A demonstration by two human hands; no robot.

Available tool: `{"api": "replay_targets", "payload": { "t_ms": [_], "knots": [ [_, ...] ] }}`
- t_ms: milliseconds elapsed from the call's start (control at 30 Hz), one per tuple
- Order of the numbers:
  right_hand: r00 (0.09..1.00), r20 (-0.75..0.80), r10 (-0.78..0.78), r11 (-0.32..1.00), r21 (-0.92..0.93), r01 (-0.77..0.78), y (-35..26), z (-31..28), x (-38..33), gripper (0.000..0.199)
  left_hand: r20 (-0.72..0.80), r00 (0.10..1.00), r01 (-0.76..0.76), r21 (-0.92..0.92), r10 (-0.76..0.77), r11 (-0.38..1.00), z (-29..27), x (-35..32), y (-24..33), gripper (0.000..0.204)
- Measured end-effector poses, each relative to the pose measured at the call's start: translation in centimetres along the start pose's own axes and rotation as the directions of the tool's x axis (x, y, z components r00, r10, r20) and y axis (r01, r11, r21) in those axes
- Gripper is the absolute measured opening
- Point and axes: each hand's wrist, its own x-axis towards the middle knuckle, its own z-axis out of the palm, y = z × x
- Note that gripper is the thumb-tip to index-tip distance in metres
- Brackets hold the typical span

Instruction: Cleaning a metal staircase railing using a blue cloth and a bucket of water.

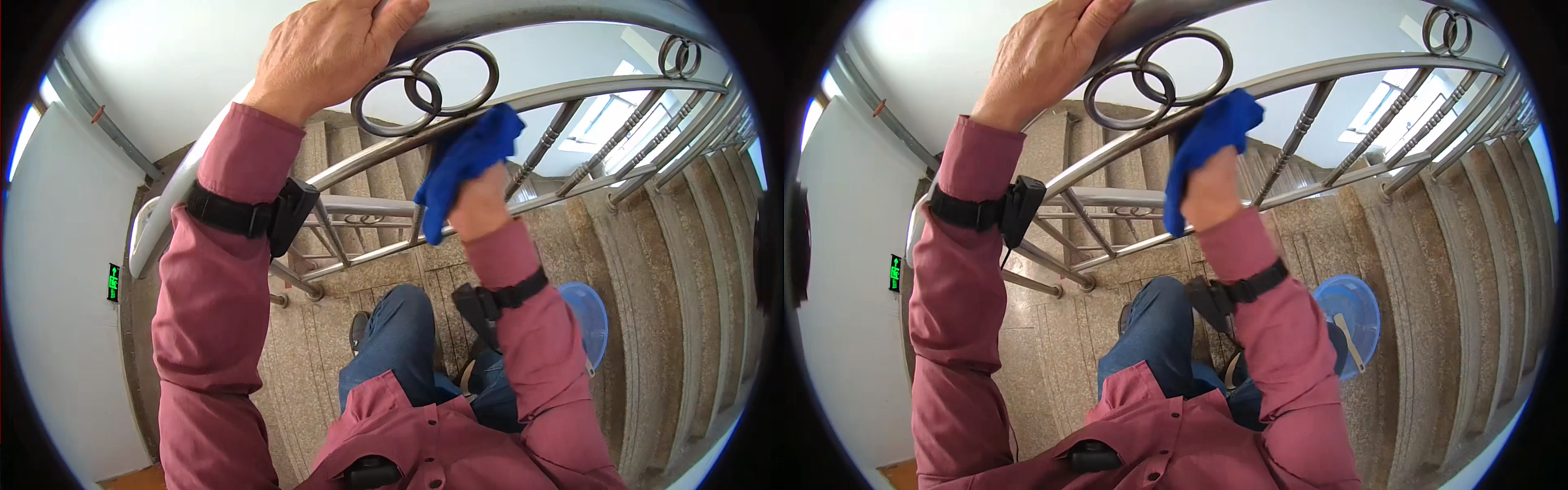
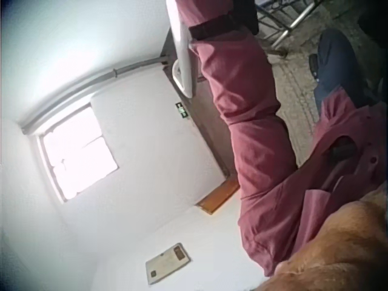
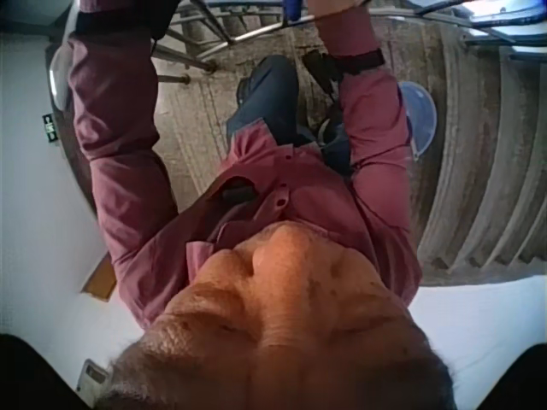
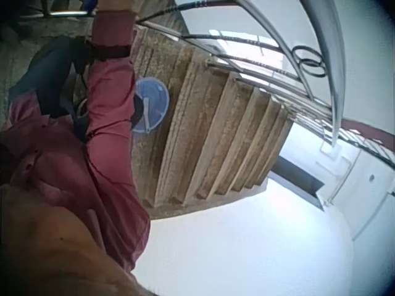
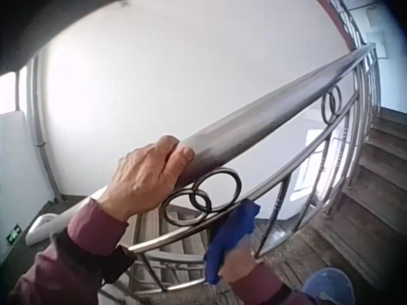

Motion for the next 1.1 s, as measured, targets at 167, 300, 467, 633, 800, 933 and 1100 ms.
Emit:
{"api": "replay_targets", "payload": {
  "t_ms": [167, 300, 467, 633, 800, 933, 1100],
  "knots": [
    [0.523, 0.508, -0.684, 0.458, -0.259, 0.85, 5.9, -5.0, 12.5, 0.032, -0.011, 0.999, 0.038, -0.019, -0.038, 0.999, -0.1, 0.3, 0.7, 0.046],
    [0.109, 0.734, -0.67, -0.389, -0.472, 0.791, 3.6, -10.2, 16.2, 0.025, -0.024, 0.998, 0.056, -0.043, -0.057, 0.998, 0.9, 1.3, 2.1, 0.049],
    [0.874, 0.354, -0.333, 0.553, -0.678, 0.485, 2.8, -7.0, 4.6, 0.027, -0.025, 0.998, 0.055, 0.045, -0.054, 0.997, 0.8, 0.0, -0.3, 0.047],
    [0.988, 0.126, -0.085, 0.746, -0.65, 0.147, -3.0, -15.4, 3.2, 0.023, -0.074, 0.997, 0.04, 0.1, -0.033, 0.994, 1.9, -0.4, -1.3, 0.056],
    [0.978, -0.074, -0.196, 0.543, -0.838, 0.045, -7.9, -17.2, 0.6, 0.024, -0.077, 0.996, 0.043, 0.096, -0.036, 0.994, 1.5, 0.1, -0.5, 0.063],
    [0.922, 0.117, -0.369, 0.546, -0.776, 0.316, -11.0, -12.1, -3.4, 0.035, -0.082, 0.996, 0.041, 0.093, -0.033, 0.995, 1.8, 0.0, -0.3, 0.063],
    [0.603, 0.563, -0.565, 0.375, -0.476, 0.796, -10.7, -2.1, -7.8, 0.042, -0.08, 0.996, 0.057, 0.097, -0.05, 0.994, 1.1, -0.4, -0.4, 0.061]
  ]
}}
